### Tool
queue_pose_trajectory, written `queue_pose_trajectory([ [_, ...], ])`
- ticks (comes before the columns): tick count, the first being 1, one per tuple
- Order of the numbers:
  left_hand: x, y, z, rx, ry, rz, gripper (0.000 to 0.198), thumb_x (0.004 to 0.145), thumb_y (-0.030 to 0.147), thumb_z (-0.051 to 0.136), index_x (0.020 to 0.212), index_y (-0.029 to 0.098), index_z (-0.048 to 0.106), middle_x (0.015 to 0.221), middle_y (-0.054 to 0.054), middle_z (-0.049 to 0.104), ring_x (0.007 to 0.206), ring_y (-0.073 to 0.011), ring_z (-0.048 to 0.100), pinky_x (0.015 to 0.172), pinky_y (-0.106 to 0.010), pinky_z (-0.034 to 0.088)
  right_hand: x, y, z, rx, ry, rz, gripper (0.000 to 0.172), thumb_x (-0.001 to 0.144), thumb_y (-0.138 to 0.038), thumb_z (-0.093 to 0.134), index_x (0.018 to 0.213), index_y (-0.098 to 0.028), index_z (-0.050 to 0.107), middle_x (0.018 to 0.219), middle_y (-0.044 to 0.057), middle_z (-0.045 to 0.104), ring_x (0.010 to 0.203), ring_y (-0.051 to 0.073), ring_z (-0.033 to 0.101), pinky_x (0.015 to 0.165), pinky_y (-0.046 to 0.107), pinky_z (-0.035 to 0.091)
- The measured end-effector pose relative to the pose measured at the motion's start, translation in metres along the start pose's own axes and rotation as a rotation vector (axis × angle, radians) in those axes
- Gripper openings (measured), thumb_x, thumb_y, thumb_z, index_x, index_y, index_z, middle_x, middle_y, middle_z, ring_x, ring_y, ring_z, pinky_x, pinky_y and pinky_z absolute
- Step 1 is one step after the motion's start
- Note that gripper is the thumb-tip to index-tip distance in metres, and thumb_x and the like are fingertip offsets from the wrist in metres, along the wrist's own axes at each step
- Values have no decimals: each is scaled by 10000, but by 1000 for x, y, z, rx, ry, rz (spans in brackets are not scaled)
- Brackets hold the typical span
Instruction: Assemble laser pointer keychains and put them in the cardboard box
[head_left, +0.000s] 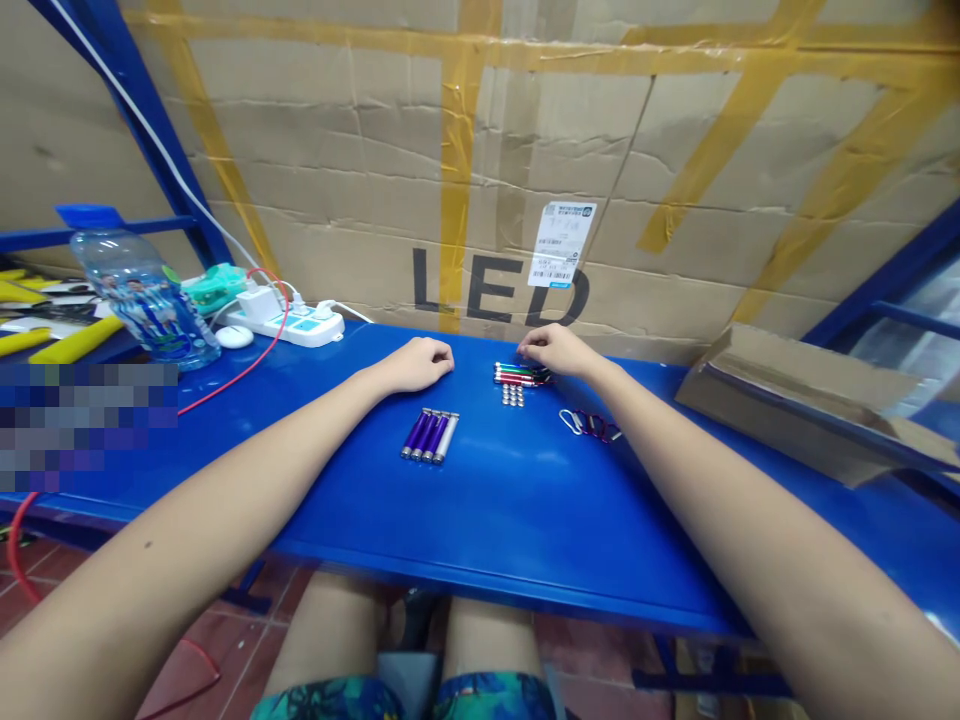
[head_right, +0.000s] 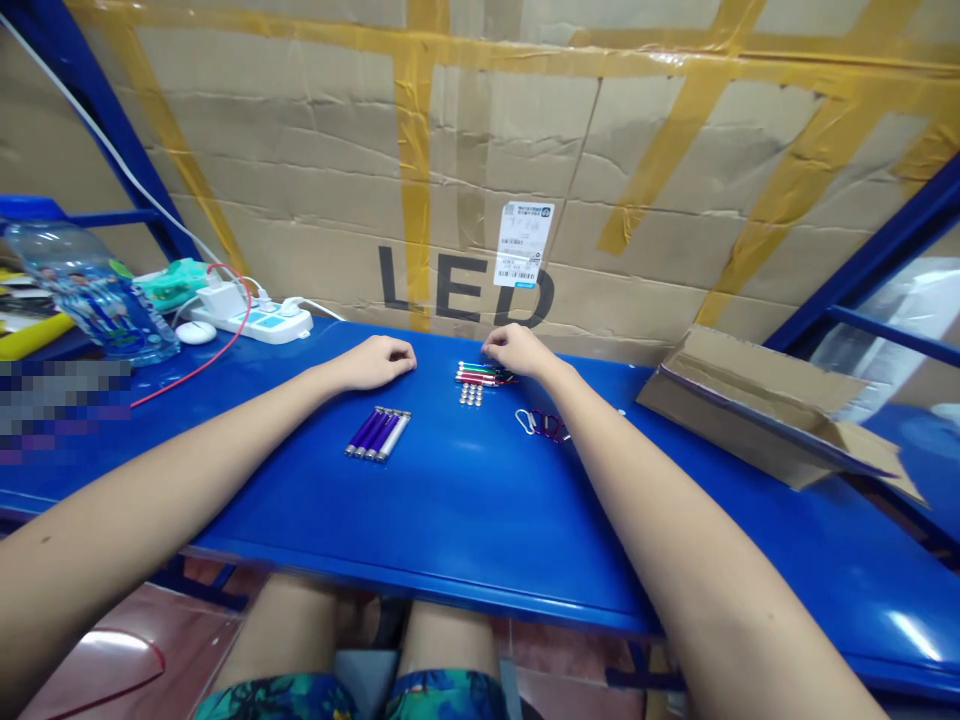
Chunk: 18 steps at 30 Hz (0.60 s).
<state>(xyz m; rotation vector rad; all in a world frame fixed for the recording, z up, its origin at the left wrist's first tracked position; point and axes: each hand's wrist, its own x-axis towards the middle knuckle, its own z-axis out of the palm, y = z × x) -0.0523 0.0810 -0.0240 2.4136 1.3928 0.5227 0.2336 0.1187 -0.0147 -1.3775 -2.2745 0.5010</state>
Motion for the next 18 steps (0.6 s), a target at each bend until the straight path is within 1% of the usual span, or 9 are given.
queue_pose_trajectory([
  [2,-2,5,-4,-23,-19,2,244,872,317,517,901,188,722,1015,-51,744,917,-195,653,819,-292,459,-5,-4,-7,1,37,-24,195,883,-221,558,863,-148,739,920,86,763,838,212,677,779,311,511],
  [4,-5,13,-8,-73,-64,17,222,854,307,533,875,189,720,984,-40,744,900,-185,649,807,-280,459,-16,-15,-11,-5,84,-57,204,894,-224,543,868,-153,733,910,84,757,839,214,673,771,315,501],
  [7,-11,28,-14,-154,-213,82,173,813,273,554,829,191,705,902,-19,733,836,-167,639,769,-263,459,-42,-48,-7,-25,109,-164,208,912,-228,525,868,-172,720,907,69,753,836,205,665,770,310,484],
  [8,-13,32,-16,-175,-275,104,164,802,266,558,825,193,703,881,-13,727,824,-165,637,756,-259,458,-53,-62,-3,-26,89,-220,218,922,-219,507,867,-179,714,891,60,749,819,197,662,757,303,479],
  [10,-17,39,-17,-192,-379,149,158,785,256,559,816,192,699,849,-4,716,801,-161,630,726,-253,453,-74,-90,9,-58,-21,-345,225,922,-176,487,899,-190,710,896,51,746,807,188,658,748,294,471],
  [12,-19,43,-17,-191,-437,193,160,771,238,551,809,188,698,847,-3,714,799,-161,627,715,-252,450,-91,-112,25,-130,-110,-450,215,920,-160,500,987,-189,702,978,68,745,871,203,664,800,310,467],
  [13,-20,44,-18,-191,-454,208,165,760,224,545,810,186,698,852,-5,715,802,-162,629,717,-254,453,-98,-120,32,-153,-140,-471,224,928,-164,497,1035,-188,693,1014,80,741,896,212,668,809,317,470],
  [15,-21,44,-18,-196,-478,214,181,735,197,534,814,185,696,863,-11,720,805,-165,634,723,-259,462,-107,-126,44,-187,-186,-473,236,949,-188,488,1084,-181,682,1052,104,735,922,232,675,804,333,482],
  [18,-22,45,-19,-178,-504,195,188,715,185,540,829,189,690,880,-15,726,789,-161,634,702,-254,461,-110,-123,51,-147,-164,-432,281,972,-233,490,1197,-208,657,1188,111,711,1047,247,668,892,366,488],
])
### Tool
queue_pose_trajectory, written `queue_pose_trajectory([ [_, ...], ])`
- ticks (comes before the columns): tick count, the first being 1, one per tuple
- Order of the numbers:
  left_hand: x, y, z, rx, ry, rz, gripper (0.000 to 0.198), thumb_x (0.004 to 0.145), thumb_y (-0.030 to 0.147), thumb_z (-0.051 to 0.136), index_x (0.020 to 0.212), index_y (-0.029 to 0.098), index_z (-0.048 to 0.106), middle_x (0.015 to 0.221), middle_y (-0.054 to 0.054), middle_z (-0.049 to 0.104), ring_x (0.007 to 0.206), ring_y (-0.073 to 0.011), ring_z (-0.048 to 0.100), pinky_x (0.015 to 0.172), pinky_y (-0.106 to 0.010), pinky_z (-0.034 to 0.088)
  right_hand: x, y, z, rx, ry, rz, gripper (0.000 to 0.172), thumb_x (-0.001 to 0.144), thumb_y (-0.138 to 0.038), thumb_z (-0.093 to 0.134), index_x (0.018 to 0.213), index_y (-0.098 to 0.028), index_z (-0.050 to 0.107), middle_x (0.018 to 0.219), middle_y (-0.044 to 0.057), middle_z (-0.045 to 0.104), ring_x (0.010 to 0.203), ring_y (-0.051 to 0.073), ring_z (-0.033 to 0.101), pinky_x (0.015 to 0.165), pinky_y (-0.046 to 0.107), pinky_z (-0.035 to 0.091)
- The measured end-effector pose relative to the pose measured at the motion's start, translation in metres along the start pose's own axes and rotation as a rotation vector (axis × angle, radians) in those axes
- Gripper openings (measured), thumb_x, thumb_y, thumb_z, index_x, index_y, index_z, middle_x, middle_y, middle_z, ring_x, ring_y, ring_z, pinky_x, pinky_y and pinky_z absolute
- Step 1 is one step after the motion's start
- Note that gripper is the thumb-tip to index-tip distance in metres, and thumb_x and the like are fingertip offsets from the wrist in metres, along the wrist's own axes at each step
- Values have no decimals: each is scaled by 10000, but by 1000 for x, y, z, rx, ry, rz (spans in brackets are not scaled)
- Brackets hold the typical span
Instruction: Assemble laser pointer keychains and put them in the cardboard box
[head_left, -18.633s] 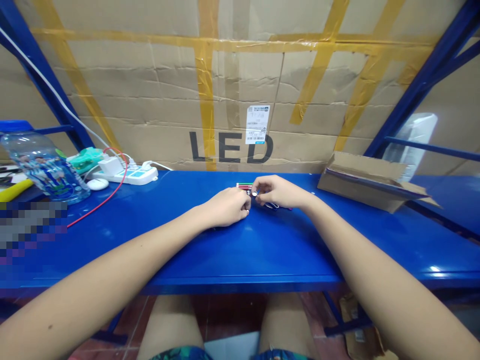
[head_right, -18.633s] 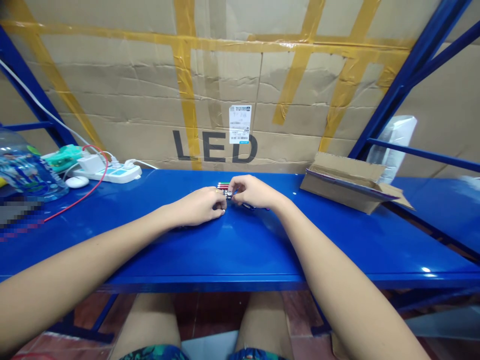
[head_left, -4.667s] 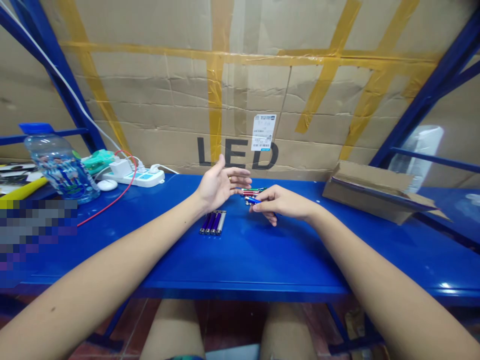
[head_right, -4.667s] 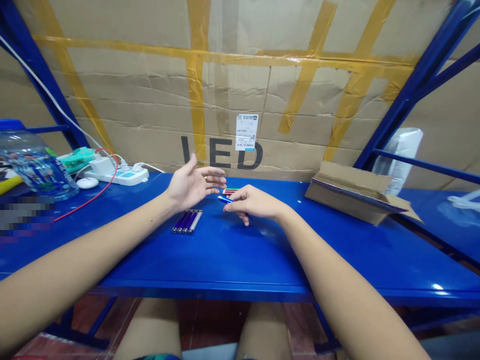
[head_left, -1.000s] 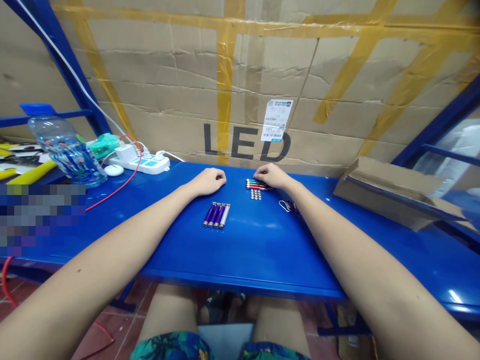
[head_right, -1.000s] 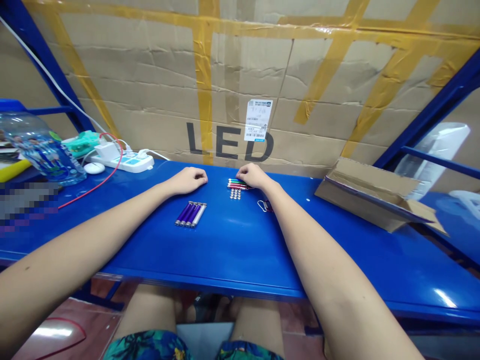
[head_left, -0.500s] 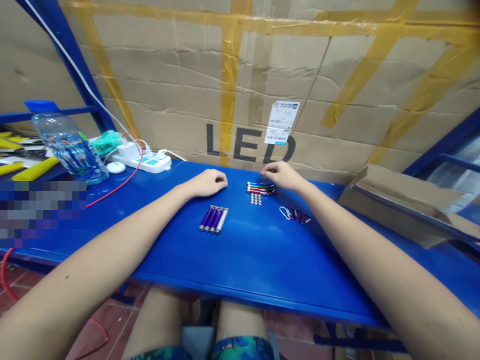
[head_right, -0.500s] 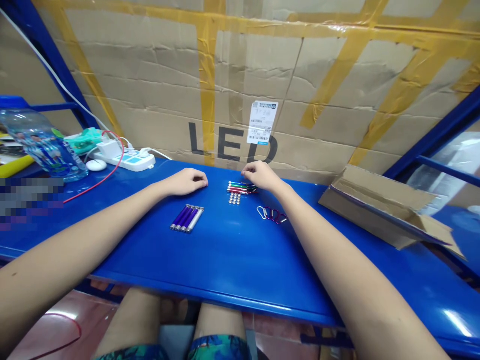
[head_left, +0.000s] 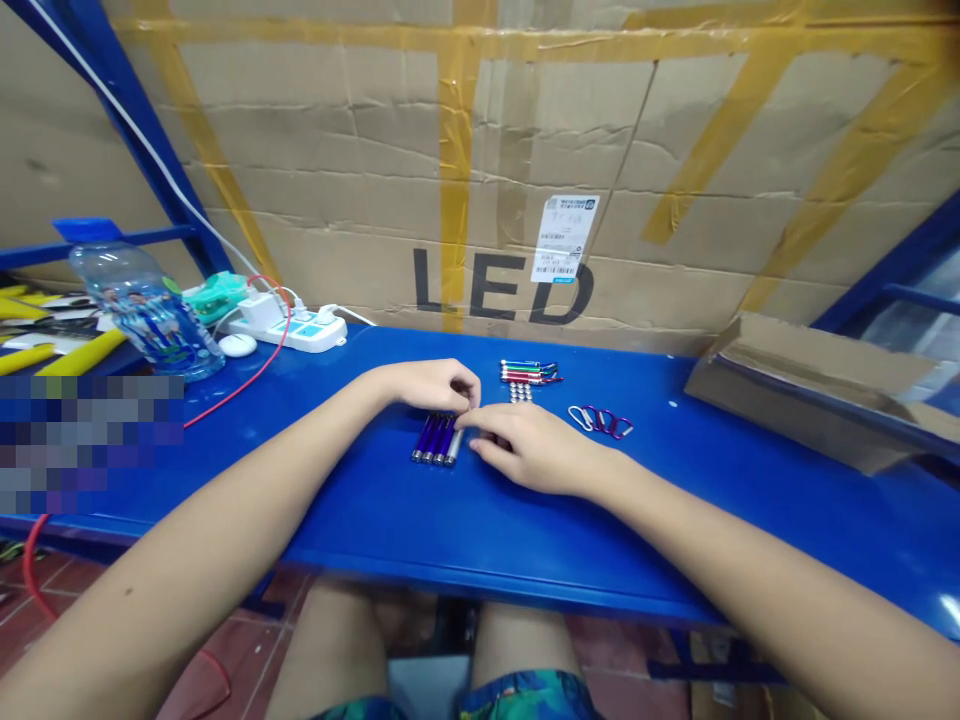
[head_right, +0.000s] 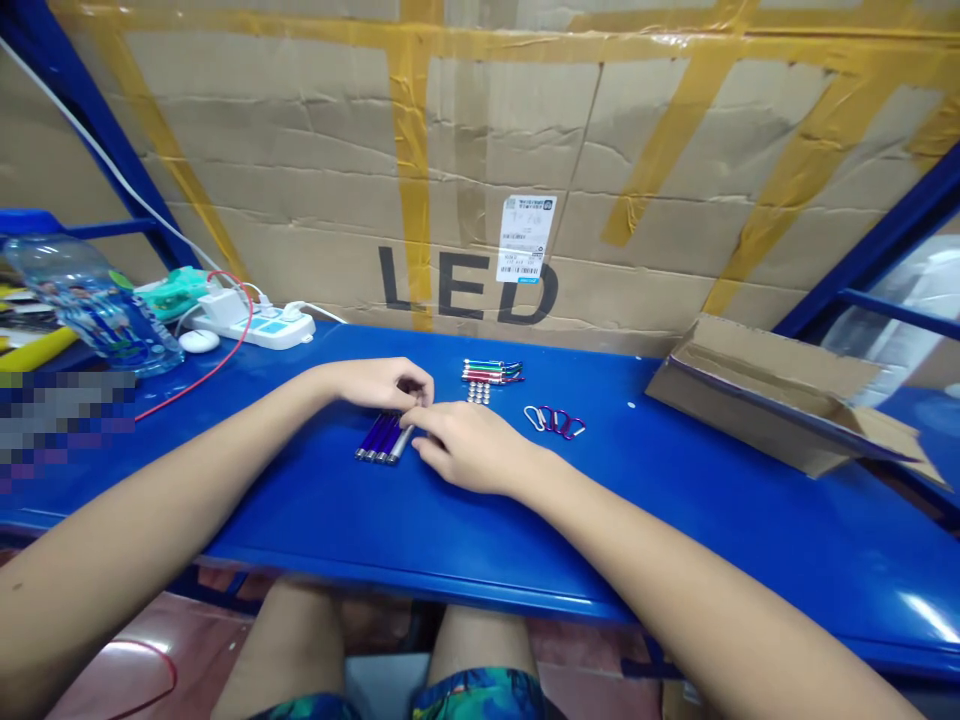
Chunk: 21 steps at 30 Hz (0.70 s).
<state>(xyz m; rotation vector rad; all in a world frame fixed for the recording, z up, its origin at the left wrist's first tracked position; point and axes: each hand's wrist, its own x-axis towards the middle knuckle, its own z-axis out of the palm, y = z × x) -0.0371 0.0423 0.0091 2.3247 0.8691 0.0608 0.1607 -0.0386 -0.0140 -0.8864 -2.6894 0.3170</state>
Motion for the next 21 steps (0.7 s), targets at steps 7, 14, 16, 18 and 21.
queue_pose_trajectory([
  [7,0,2,3,61,37,-21,140,734,209,576,817,192,688,832,-5,707,744,-146,606,658,-243,427,0,3,-1,4,5,8,215,949,-165,485,1000,-177,694,1019,91,732,934,213,664,835,312,467],
  [14,7,1,12,128,153,-12,134,810,273,560,805,194,668,798,-4,685,700,-141,577,634,-253,397,-3,5,-13,-85,102,207,159,835,-139,506,709,-182,592,698,41,650,607,150,511,584,281,322],
  [16,8,4,16,139,162,-19,136,825,270,551,797,195,661,790,-4,681,689,-140,573,625,-255,395,-6,13,-20,-91,181,268,168,832,-150,493,692,-188,578,679,35,637,612,152,503,588,285,314],
  [18,9,9,19,144,169,-34,140,831,278,551,795,197,660,775,-4,676,671,-139,567,609,-256,395,-10,21,-26,-84,248,324,173,835,-163,483,690,-193,574,671,30,632,612,153,496,584,287,307],
  [21,8,15,19,155,215,-26,154,830,279,541,794,194,664,766,-8,677,666,-141,572,609,-258,405,-15,32,-32,-83,289,383,178,841,-190,489,682,-196,570,654,26,621,596,151,482,566,290,293],
])
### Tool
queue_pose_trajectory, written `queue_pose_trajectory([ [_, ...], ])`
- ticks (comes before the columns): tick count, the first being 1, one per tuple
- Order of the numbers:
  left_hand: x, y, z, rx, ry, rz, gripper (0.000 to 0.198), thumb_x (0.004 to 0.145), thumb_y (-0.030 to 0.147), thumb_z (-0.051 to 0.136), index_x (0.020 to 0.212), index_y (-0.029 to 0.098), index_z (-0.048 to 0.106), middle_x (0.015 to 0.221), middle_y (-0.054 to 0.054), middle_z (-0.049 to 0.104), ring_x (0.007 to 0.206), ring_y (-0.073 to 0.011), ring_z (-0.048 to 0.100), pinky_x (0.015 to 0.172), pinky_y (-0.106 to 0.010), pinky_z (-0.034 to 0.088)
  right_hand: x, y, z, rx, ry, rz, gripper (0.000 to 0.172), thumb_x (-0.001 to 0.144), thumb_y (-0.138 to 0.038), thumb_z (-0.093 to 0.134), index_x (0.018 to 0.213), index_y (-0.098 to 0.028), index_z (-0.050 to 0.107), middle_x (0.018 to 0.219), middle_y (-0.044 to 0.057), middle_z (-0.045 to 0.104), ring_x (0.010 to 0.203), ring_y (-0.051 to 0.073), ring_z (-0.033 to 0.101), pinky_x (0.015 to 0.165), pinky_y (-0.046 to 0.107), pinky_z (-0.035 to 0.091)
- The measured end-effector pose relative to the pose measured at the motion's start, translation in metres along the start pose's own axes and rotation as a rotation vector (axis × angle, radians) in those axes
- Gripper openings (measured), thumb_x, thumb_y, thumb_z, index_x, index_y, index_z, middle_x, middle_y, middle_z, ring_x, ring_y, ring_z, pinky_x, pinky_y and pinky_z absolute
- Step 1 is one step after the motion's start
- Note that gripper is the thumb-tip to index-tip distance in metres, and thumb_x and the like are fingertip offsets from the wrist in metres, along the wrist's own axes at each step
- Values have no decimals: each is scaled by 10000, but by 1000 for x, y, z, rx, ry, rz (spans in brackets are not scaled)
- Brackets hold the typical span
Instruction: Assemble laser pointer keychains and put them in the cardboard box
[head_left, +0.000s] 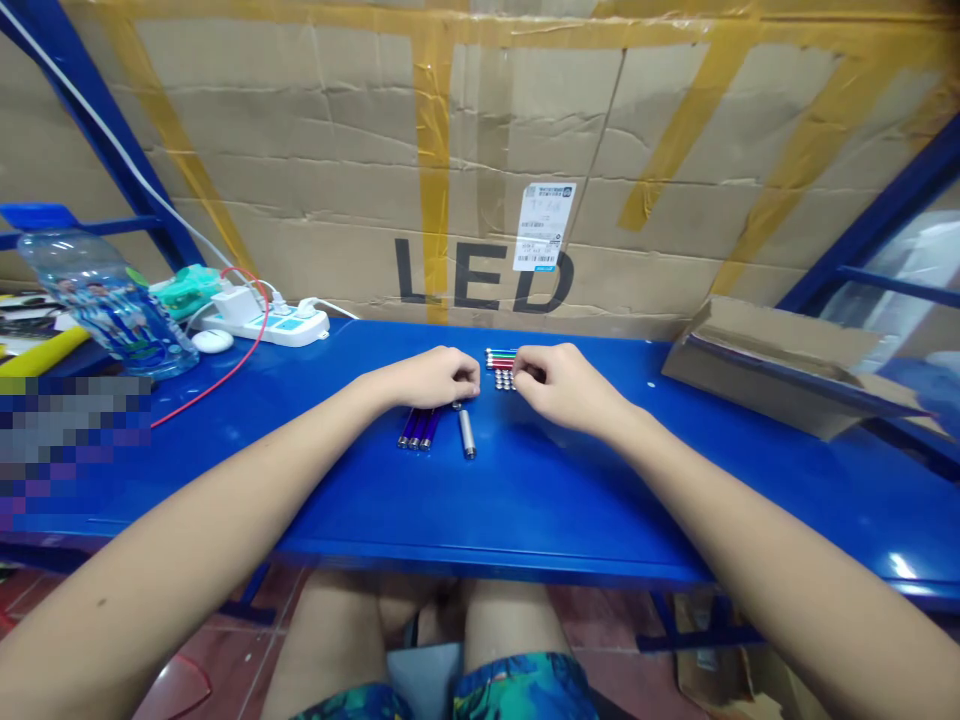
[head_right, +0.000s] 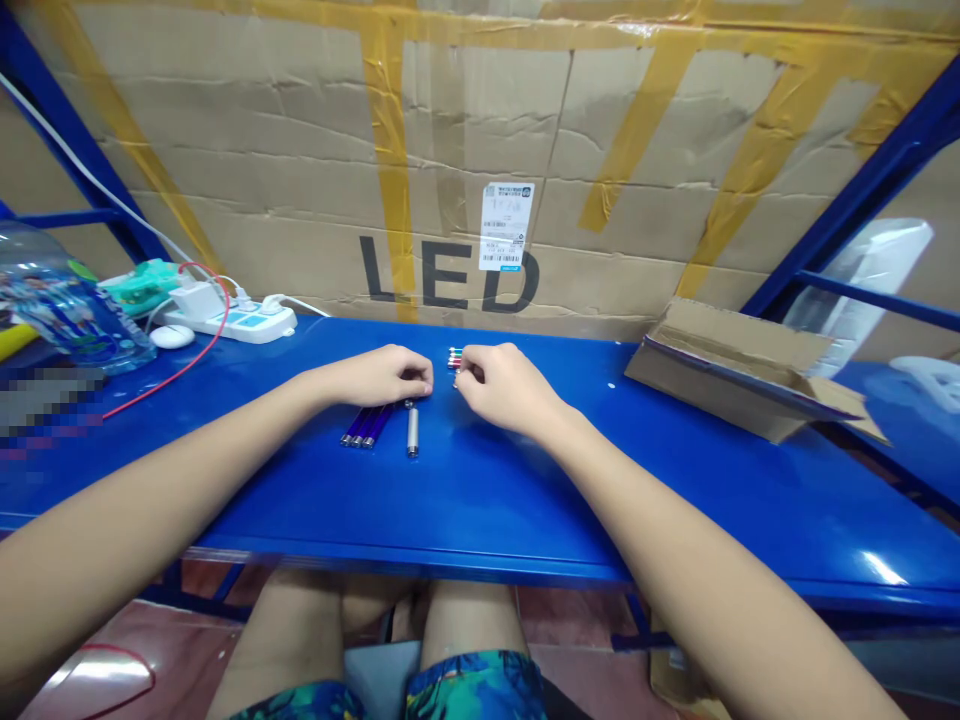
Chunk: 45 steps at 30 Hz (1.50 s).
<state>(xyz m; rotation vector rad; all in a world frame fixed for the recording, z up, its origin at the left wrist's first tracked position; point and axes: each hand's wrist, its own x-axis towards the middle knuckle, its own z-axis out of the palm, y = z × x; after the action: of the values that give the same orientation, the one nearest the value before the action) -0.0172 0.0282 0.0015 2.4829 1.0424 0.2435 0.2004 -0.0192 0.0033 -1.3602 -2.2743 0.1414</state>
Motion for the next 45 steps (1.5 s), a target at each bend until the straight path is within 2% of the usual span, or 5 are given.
queue_pose_trajectory([
  [14,-7,1,-15,85,-13,17,160,748,238,544,777,200,697,791,-3,715,713,-160,614,658,-268,419,-19,-50,30,-33,-231,-9,229,860,-383,634,983,-196,586,855,104,696,677,218,597,559,315,344],
  [19,-6,7,-13,132,60,62,181,797,232,519,828,198,694,812,-17,705,729,-170,608,701,-288,430,-17,-24,6,-26,-275,77,235,793,-233,637,1019,-196,585,879,82,712,652,189,602,536,287,363],
  [23,1,20,4,356,230,176,226,875,224,491,957,178,696,1004,-86,691,944,-232,616,874,-352,445,-10,12,-22,24,-98,199,416,791,-175,605,1207,-177,588,894,65,727,700,198,620,602,291,397],
  [28,12,41,28,611,180,236,269,934,213,433,974,133,687,1048,-150,662,983,-270,608,910,-421,467,-4,41,-25,-23,16,197,154,793,-170,590,911,-155,688,820,66,714,687,178,605,604,278,385],
  [45,28,40,38,525,148,281,217,876,111,465,958,157,660,1096,-131,673,991,-246,629,887,-376,504,-7,38,-17,27,22,88,95,809,-193,590,864,-165,661,828,62,716,686,163,592,607,268,371],
])
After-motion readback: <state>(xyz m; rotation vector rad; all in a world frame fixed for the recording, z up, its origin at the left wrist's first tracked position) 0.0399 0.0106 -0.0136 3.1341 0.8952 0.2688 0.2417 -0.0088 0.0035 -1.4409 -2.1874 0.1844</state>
